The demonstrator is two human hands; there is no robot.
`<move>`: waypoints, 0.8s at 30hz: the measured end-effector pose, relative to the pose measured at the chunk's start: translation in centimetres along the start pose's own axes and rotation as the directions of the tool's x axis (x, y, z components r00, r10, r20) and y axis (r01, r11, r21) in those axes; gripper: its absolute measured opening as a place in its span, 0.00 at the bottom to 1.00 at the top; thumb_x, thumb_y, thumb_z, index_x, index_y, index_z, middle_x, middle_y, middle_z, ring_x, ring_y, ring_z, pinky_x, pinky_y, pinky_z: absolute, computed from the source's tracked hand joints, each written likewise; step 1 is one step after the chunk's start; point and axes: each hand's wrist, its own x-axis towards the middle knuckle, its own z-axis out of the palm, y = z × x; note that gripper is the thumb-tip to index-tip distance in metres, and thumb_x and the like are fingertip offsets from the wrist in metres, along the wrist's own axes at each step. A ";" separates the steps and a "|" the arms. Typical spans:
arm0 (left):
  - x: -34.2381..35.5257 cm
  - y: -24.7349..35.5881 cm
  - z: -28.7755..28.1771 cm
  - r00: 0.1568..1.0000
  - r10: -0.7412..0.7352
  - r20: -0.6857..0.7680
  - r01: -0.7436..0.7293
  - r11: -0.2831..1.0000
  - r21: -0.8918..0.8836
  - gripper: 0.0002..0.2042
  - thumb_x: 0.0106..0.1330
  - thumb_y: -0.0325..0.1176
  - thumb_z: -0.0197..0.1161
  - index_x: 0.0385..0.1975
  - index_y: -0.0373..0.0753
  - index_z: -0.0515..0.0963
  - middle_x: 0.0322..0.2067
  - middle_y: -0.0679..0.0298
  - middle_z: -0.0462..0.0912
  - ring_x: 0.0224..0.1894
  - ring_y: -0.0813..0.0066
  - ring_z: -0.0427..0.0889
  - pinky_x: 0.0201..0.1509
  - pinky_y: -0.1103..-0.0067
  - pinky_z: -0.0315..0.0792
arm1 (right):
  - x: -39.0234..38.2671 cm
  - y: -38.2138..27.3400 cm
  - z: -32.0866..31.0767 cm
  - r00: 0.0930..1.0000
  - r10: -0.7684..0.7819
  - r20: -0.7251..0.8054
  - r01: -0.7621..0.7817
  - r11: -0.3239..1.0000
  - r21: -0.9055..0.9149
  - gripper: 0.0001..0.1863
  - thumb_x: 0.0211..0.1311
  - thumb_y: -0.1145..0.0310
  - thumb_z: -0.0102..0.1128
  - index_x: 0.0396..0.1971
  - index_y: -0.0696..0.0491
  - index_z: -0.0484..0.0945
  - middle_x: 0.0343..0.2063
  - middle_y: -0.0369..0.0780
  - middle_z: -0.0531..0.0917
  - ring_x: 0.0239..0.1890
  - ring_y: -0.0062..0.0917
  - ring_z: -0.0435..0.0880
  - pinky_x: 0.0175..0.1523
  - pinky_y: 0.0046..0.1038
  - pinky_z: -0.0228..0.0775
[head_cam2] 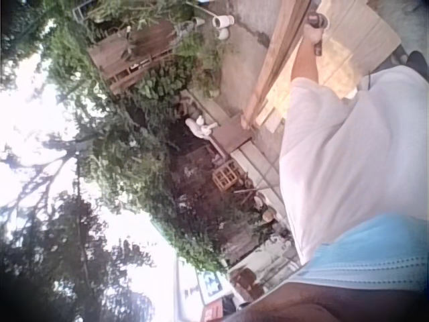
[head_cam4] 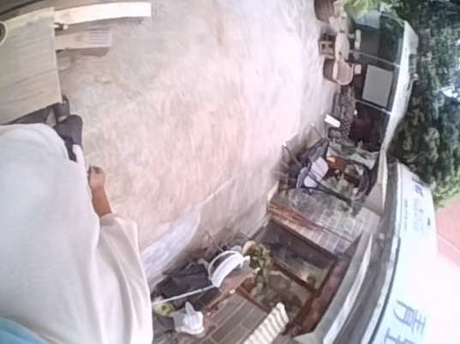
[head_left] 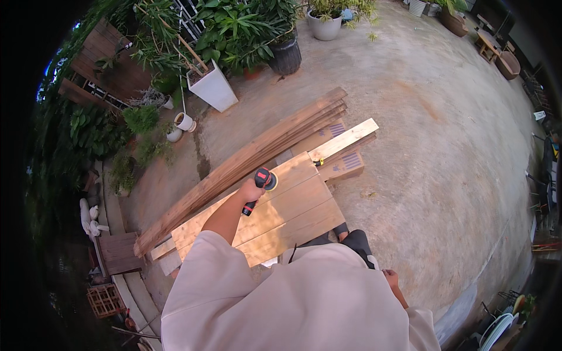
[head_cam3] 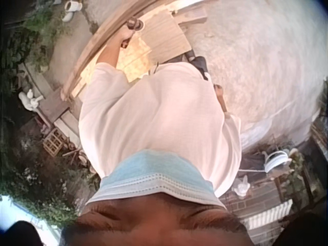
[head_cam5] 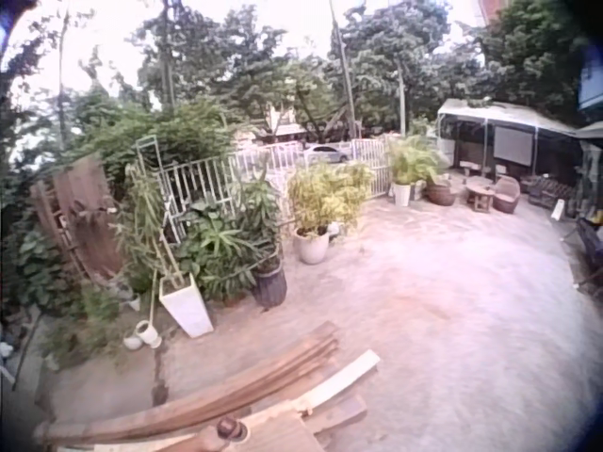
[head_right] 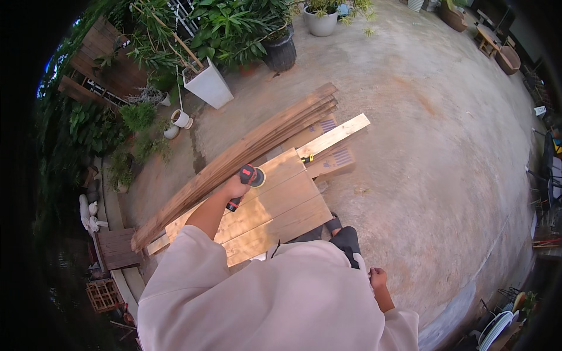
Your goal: The person sands the surface of a wooden board using a power sander, moving the tool across different areas of the wood while holding the board in place with their other hand.
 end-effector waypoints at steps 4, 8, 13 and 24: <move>0.2 0.5 0.3 0.998 -0.053 -0.045 0.052 0.998 -0.019 0.09 0.55 0.30 0.64 0.29 0.30 0.77 0.20 0.56 0.80 0.19 0.67 0.81 0.24 0.69 0.75 | -1.5 -1.2 -0.3 0.996 0.077 -0.040 -0.076 0.997 0.020 0.15 0.65 0.63 0.59 0.41 0.62 0.80 0.27 0.42 0.84 0.22 0.24 0.81 0.26 0.24 0.73; -0.2 1.0 -0.1 0.998 0.023 0.062 -0.031 0.991 0.130 0.08 0.55 0.29 0.64 0.29 0.30 0.77 0.21 0.57 0.79 0.19 0.68 0.81 0.23 0.69 0.75 | -1.1 0.5 0.3 0.997 0.067 -0.049 -0.062 0.993 0.101 0.16 0.65 0.63 0.59 0.42 0.62 0.79 0.27 0.42 0.85 0.22 0.24 0.81 0.26 0.25 0.73; 0.4 0.9 -0.3 0.997 0.010 0.079 -0.014 0.999 0.050 0.07 0.56 0.28 0.63 0.28 0.31 0.76 0.20 0.58 0.78 0.18 0.68 0.79 0.21 0.68 0.73 | -1.2 0.9 1.1 0.997 -0.026 -0.072 0.027 1.000 0.010 0.15 0.64 0.64 0.59 0.39 0.63 0.81 0.28 0.43 0.85 0.25 0.23 0.82 0.31 0.26 0.74; 0.3 2.3 -0.1 0.997 0.008 0.083 -0.013 0.998 0.055 0.06 0.56 0.27 0.61 0.29 0.31 0.75 0.20 0.58 0.77 0.17 0.69 0.78 0.21 0.69 0.73 | -2.0 2.5 2.7 0.993 0.009 -0.120 -0.001 0.998 0.066 0.15 0.62 0.65 0.61 0.38 0.63 0.82 0.28 0.43 0.86 0.28 0.24 0.83 0.34 0.26 0.75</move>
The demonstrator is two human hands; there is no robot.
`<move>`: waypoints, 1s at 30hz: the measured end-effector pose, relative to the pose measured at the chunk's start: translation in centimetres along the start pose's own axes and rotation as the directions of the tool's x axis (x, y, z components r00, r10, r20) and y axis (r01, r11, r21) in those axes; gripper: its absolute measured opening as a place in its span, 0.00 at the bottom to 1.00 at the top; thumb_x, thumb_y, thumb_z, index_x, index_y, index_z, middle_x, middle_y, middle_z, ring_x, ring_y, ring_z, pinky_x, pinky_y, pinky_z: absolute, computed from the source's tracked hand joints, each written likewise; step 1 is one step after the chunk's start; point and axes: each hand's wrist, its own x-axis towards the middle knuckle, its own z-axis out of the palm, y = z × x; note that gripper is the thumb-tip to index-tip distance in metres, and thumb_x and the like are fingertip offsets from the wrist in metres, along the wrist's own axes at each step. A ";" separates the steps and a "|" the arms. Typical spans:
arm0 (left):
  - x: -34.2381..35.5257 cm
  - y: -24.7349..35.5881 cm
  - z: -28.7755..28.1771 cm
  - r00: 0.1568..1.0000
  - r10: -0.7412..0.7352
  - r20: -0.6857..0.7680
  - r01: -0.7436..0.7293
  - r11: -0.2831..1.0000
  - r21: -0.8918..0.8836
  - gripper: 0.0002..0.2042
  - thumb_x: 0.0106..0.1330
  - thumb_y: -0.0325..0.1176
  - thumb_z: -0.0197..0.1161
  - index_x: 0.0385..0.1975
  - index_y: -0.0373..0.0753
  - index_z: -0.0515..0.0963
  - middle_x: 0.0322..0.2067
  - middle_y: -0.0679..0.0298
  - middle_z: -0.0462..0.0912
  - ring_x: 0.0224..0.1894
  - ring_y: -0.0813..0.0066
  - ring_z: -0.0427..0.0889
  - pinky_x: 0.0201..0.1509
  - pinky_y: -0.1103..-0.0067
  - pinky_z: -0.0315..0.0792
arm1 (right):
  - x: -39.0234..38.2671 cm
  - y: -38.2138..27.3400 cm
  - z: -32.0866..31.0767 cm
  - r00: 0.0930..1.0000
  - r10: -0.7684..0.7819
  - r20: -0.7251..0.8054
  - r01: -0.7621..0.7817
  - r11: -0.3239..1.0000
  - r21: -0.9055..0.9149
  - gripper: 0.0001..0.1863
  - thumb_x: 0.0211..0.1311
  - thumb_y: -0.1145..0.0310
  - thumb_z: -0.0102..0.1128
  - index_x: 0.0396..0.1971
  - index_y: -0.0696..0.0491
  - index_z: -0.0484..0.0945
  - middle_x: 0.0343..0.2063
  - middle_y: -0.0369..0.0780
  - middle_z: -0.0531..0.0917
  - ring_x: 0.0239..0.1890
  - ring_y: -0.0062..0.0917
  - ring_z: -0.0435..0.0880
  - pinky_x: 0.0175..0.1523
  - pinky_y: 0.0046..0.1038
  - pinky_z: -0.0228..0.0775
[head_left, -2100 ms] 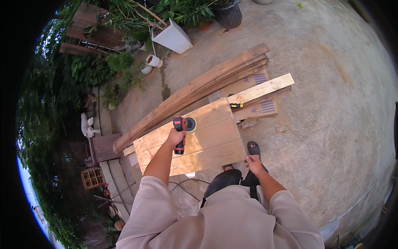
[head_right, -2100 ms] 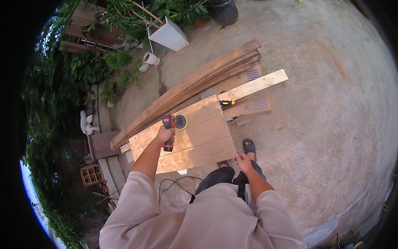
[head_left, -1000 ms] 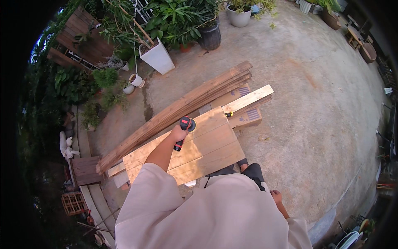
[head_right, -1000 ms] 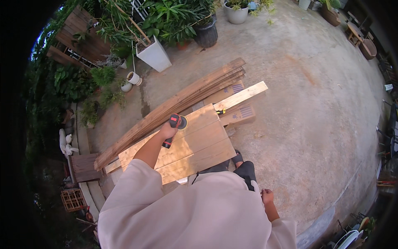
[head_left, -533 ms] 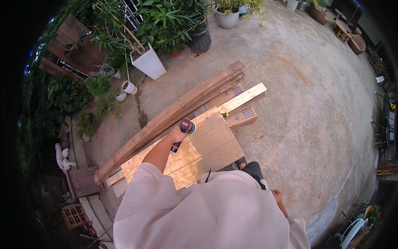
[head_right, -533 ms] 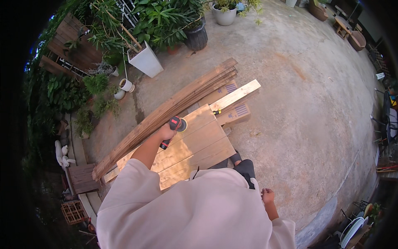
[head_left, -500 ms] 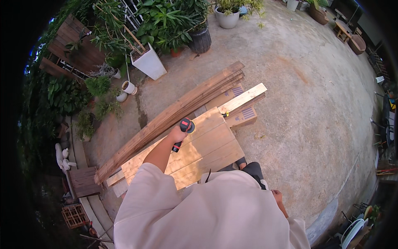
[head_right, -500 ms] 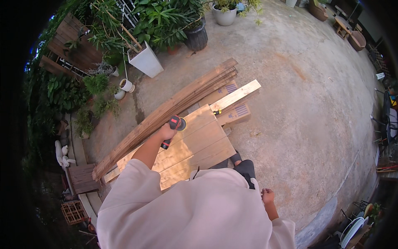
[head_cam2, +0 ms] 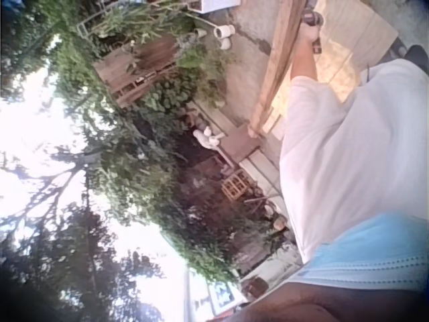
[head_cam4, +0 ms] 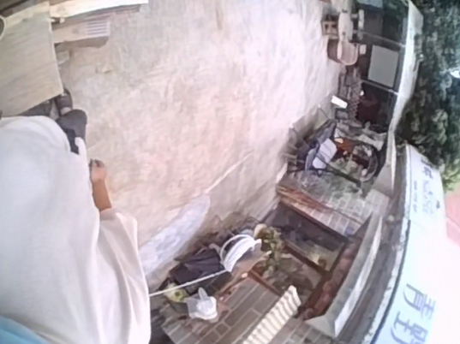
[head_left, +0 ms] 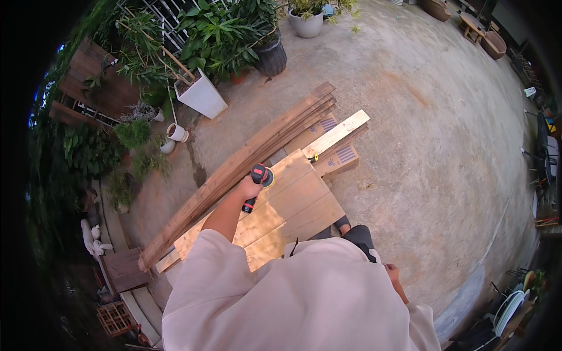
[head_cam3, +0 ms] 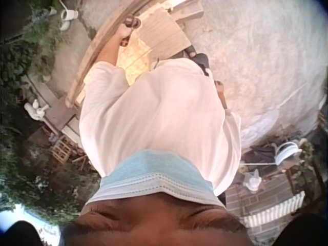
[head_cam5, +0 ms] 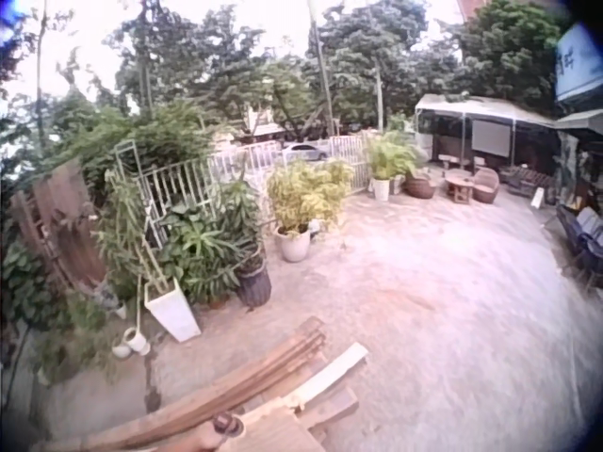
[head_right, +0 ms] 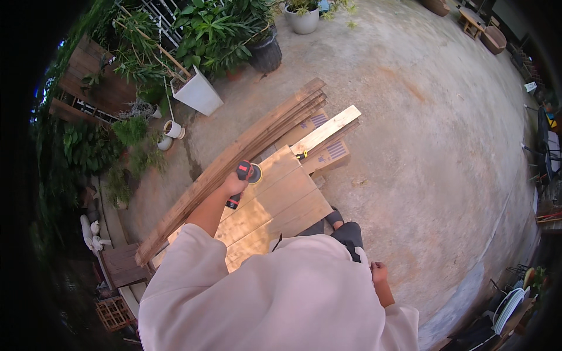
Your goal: The person sands the surface of a wooden board using a power sander, moving the tool across different areas of the wood while holding the board in place with their other hand.
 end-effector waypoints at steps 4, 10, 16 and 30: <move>0.7 0.0 -0.2 0.998 0.015 0.068 -0.022 0.995 0.098 0.06 0.56 0.26 0.61 0.29 0.30 0.76 0.21 0.58 0.78 0.18 0.69 0.79 0.22 0.70 0.74 | 0.0 1.9 0.8 1.000 0.016 -0.004 -0.016 1.000 0.025 0.15 0.61 0.66 0.63 0.38 0.64 0.82 0.30 0.45 0.86 0.31 0.25 0.84 0.37 0.27 0.76; 1.2 0.4 -0.2 0.996 -0.041 0.075 0.033 0.994 0.106 0.08 0.56 0.27 0.62 0.31 0.29 0.76 0.22 0.58 0.79 0.19 0.68 0.80 0.23 0.69 0.75 | -1.0 0.9 1.4 1.000 0.006 0.001 -0.006 1.000 -0.004 0.16 0.61 0.65 0.64 0.38 0.65 0.82 0.32 0.46 0.87 0.32 0.27 0.85 0.39 0.28 0.76; 1.0 1.0 0.2 1.000 -0.006 0.015 0.006 1.000 0.023 0.07 0.56 0.27 0.61 0.31 0.32 0.75 0.21 0.58 0.78 0.18 0.69 0.78 0.23 0.70 0.75 | -0.6 2.4 1.5 0.999 0.010 -0.040 -0.010 1.000 -0.010 0.16 0.61 0.64 0.64 0.38 0.63 0.83 0.31 0.46 0.87 0.32 0.28 0.85 0.40 0.28 0.76; 1.1 2.6 0.6 1.000 0.021 0.024 -0.021 1.000 0.014 0.07 0.55 0.26 0.61 0.29 0.30 0.73 0.20 0.58 0.77 0.18 0.68 0.78 0.21 0.69 0.74 | -1.2 1.3 2.0 0.997 0.039 -0.071 -0.037 0.999 0.021 0.14 0.61 0.65 0.64 0.36 0.62 0.84 0.29 0.45 0.87 0.31 0.26 0.85 0.39 0.29 0.76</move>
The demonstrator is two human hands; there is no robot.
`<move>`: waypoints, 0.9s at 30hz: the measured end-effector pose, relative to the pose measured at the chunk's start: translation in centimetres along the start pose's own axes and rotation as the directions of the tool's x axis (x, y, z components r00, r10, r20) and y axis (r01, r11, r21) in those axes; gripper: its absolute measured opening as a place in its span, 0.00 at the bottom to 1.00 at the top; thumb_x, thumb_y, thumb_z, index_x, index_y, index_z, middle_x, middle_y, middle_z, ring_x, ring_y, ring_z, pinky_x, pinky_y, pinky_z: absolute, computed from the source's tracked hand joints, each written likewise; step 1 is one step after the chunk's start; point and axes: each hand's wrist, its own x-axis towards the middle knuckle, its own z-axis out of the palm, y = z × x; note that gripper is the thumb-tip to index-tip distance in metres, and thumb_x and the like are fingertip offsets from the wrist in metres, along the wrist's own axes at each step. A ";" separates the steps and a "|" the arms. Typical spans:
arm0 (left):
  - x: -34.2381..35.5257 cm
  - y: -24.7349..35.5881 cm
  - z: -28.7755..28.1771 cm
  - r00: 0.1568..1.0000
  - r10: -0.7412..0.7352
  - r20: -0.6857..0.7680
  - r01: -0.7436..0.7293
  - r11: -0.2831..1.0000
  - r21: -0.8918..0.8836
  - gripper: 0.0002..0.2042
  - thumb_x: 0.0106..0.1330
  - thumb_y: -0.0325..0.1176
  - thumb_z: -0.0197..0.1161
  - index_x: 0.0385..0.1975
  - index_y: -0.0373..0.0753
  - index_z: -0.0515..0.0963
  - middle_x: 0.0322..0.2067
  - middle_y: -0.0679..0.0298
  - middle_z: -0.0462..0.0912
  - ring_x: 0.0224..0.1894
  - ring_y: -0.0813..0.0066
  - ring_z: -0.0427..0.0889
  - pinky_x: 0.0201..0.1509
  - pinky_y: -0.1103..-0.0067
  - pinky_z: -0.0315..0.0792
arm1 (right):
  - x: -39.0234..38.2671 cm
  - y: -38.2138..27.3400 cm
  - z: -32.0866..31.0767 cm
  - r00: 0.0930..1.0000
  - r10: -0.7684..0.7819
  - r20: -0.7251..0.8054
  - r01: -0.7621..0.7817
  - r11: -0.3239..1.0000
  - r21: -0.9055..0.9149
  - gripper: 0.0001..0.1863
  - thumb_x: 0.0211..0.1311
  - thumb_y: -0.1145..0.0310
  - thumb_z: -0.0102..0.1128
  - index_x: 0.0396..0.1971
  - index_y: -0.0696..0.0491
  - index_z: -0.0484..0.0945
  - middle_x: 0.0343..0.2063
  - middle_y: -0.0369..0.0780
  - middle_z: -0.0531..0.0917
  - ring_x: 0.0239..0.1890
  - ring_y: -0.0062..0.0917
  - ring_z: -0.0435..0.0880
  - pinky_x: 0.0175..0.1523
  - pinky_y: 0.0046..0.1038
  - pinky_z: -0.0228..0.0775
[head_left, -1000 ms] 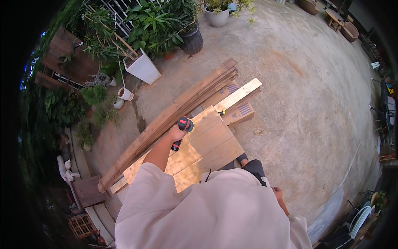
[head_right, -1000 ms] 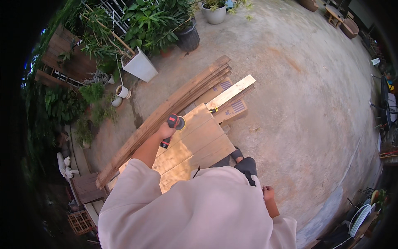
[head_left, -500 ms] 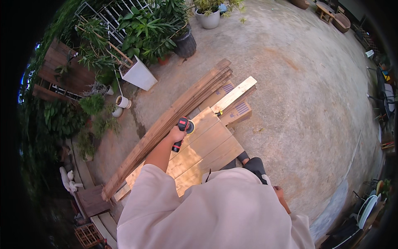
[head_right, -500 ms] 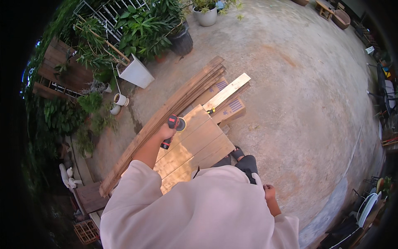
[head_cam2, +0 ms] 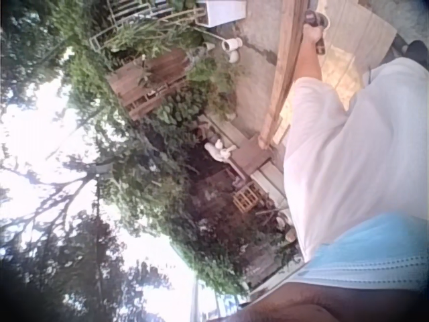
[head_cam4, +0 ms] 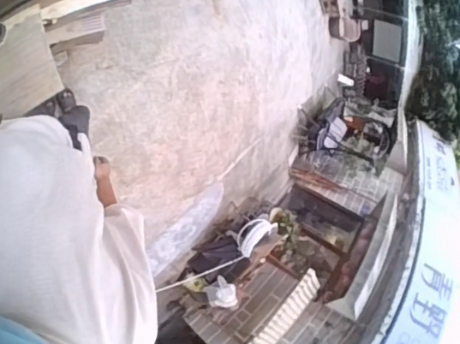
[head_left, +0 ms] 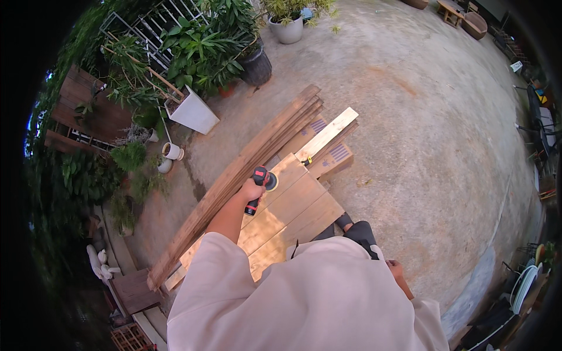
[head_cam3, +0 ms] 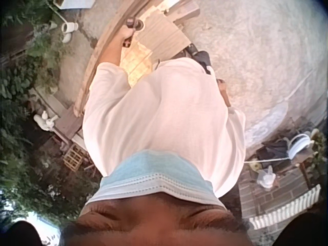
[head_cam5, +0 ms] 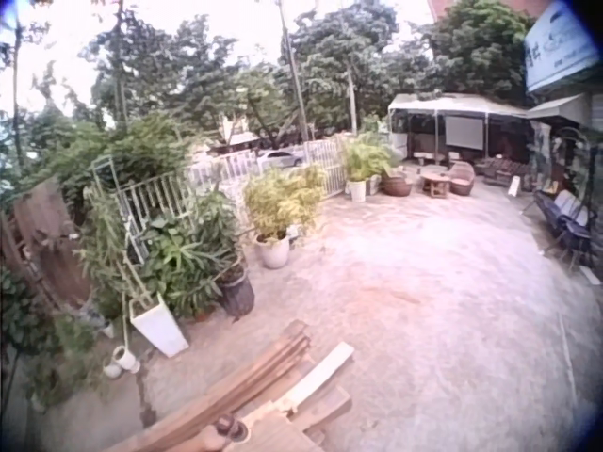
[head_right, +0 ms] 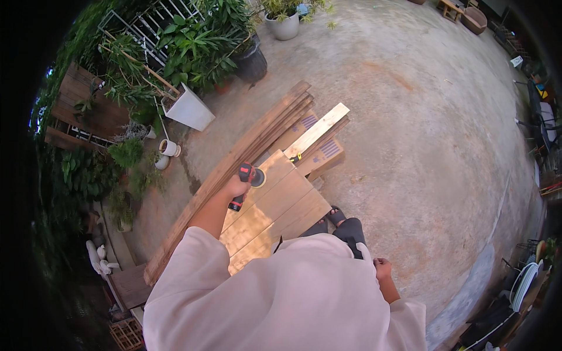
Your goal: The person sands the surface of a wooden board using a power sander, moving the tool across different areas of the wood while holding the board in place with their other hand.
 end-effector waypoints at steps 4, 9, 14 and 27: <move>1.1 -0.4 0.7 0.999 0.017 -0.028 -0.016 0.999 0.037 0.07 0.55 0.26 0.62 0.29 0.30 0.74 0.21 0.58 0.78 0.19 0.68 0.80 0.22 0.69 0.74 | 0.2 0.3 -0.3 1.000 0.026 0.009 -0.027 0.998 0.054 0.14 0.61 0.65 0.63 0.35 0.62 0.84 0.27 0.44 0.86 0.30 0.26 0.84 0.38 0.28 0.76; 1.4 0.5 0.8 1.000 0.019 0.006 -0.019 0.998 0.057 0.07 0.55 0.27 0.62 0.28 0.30 0.75 0.20 0.57 0.78 0.19 0.68 0.80 0.23 0.69 0.75 | 0.8 1.7 -0.5 0.999 0.036 0.008 -0.036 0.999 0.018 0.14 0.62 0.64 0.62 0.36 0.61 0.83 0.27 0.43 0.86 0.29 0.26 0.84 0.38 0.28 0.75; 0.6 1.9 1.2 0.994 0.057 -0.098 -0.042 0.988 0.146 0.07 0.56 0.28 0.62 0.29 0.30 0.76 0.21 0.57 0.79 0.19 0.67 0.81 0.23 0.69 0.76 | 0.1 0.2 -0.8 0.999 0.046 0.020 -0.046 0.999 -0.015 0.14 0.62 0.64 0.62 0.36 0.62 0.83 0.28 0.43 0.86 0.29 0.26 0.84 0.38 0.28 0.76; 2.8 2.1 1.7 0.996 0.074 -0.047 -0.065 0.984 0.168 0.10 0.55 0.30 0.64 0.31 0.29 0.77 0.22 0.54 0.81 0.21 0.65 0.83 0.26 0.68 0.78 | 1.0 2.8 0.7 1.000 0.019 0.015 -0.020 0.999 0.028 0.14 0.64 0.66 0.61 0.38 0.63 0.83 0.30 0.46 0.87 0.31 0.26 0.85 0.38 0.29 0.77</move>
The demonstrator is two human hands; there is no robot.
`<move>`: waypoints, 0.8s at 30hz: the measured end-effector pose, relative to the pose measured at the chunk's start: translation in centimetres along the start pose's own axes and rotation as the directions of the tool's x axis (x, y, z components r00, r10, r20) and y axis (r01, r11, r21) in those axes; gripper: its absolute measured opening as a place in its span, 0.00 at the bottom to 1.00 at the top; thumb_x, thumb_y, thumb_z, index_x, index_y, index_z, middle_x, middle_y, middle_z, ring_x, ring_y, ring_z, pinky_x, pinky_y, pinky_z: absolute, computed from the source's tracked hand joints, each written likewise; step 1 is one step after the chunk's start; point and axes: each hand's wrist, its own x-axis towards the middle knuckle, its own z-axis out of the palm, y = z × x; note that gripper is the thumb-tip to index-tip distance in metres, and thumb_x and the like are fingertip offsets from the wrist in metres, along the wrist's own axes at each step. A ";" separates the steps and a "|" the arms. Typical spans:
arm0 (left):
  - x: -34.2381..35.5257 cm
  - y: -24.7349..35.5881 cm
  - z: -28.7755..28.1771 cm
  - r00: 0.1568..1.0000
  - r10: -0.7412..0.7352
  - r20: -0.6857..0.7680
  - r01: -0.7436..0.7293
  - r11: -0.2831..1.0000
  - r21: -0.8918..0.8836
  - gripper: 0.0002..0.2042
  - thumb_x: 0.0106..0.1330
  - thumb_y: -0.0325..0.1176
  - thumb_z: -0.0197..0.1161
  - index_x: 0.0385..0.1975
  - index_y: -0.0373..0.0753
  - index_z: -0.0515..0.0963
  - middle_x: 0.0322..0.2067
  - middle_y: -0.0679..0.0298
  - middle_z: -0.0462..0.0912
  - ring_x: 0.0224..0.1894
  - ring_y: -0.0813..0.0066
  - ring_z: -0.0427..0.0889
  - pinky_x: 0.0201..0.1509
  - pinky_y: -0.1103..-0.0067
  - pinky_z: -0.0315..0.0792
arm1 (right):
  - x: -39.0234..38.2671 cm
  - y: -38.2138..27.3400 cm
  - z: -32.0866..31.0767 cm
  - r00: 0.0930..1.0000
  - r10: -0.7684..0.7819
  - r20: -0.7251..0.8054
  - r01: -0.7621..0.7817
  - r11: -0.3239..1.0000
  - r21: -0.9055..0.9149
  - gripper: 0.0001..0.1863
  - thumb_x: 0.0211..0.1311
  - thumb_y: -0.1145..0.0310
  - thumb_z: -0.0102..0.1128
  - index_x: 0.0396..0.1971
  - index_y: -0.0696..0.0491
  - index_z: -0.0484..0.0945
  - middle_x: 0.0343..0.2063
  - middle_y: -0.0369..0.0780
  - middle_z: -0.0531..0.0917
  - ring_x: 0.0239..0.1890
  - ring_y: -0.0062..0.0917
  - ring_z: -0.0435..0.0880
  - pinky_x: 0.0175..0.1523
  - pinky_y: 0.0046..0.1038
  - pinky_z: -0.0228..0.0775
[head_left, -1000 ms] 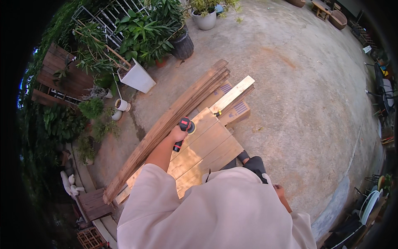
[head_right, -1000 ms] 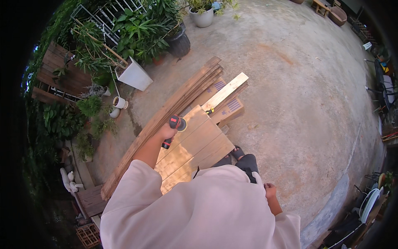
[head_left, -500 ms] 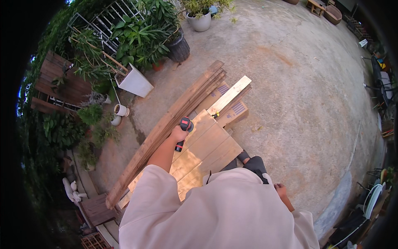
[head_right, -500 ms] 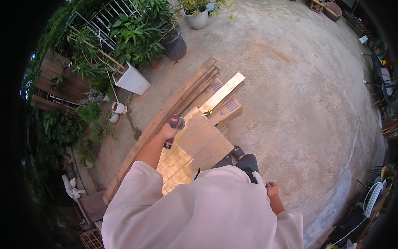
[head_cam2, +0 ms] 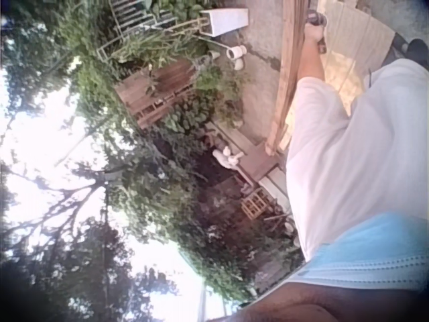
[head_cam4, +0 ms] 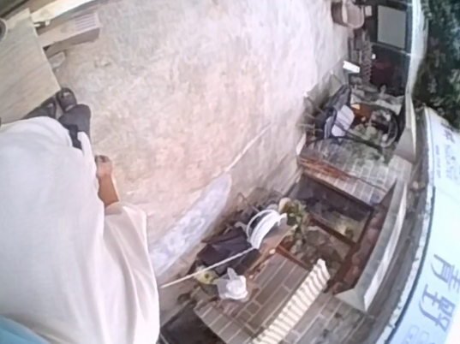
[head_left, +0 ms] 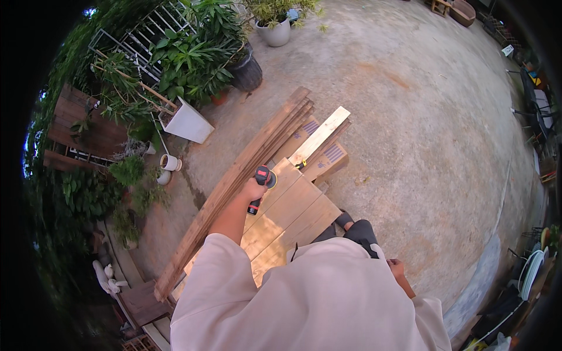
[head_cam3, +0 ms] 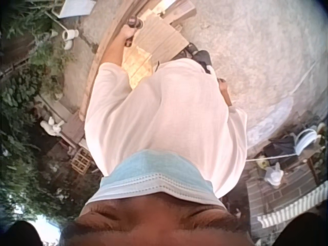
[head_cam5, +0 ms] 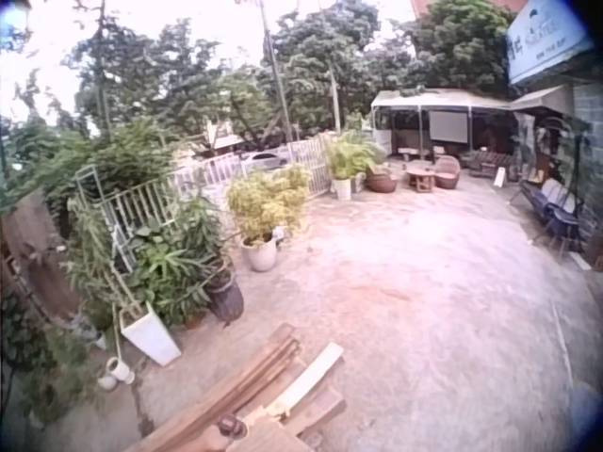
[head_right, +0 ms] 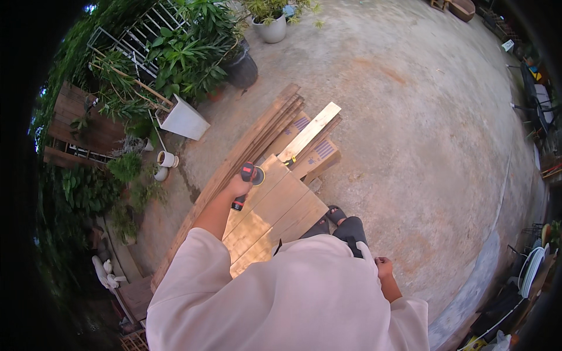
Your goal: The person sands the surface of a wooden board using a power sander, moving the tool across different areas of the wood while holding the board in place with their other hand.
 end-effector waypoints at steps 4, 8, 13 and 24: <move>0.2 0.6 0.2 1.000 0.018 -0.022 -0.016 0.997 0.079 0.10 0.54 0.29 0.63 0.31 0.28 0.77 0.21 0.56 0.80 0.20 0.65 0.82 0.24 0.68 0.77 | -0.5 -0.3 -0.4 0.999 0.041 0.023 -0.042 0.999 0.020 0.16 0.61 0.62 0.64 0.38 0.61 0.84 0.33 0.47 0.87 0.34 0.31 0.85 0.42 0.30 0.76; 0.2 0.5 0.2 0.999 -0.022 0.048 0.023 0.999 -0.028 0.11 0.55 0.29 0.62 0.33 0.28 0.77 0.23 0.55 0.81 0.21 0.65 0.83 0.26 0.68 0.78 | -0.7 0.1 -0.4 0.999 0.047 -0.003 -0.047 0.998 -0.032 0.16 0.60 0.62 0.64 0.38 0.61 0.84 0.33 0.47 0.87 0.34 0.31 0.85 0.43 0.30 0.76; 0.3 0.8 0.4 0.998 -0.050 0.028 0.051 0.998 -0.028 0.12 0.55 0.29 0.62 0.37 0.29 0.77 0.24 0.55 0.81 0.21 0.65 0.83 0.25 0.68 0.77 | -0.3 0.8 0.0 0.998 0.061 0.010 -0.061 0.998 -0.007 0.16 0.60 0.61 0.64 0.38 0.60 0.84 0.33 0.47 0.87 0.36 0.32 0.86 0.44 0.30 0.76; 0.6 2.3 1.1 1.000 0.023 -0.021 -0.022 0.999 0.043 0.13 0.53 0.30 0.63 0.37 0.29 0.78 0.25 0.53 0.82 0.22 0.65 0.84 0.28 0.68 0.78 | -0.9 -0.7 -0.3 0.997 0.070 0.012 -0.070 0.998 0.004 0.16 0.61 0.61 0.63 0.38 0.60 0.83 0.31 0.45 0.87 0.34 0.30 0.86 0.42 0.30 0.76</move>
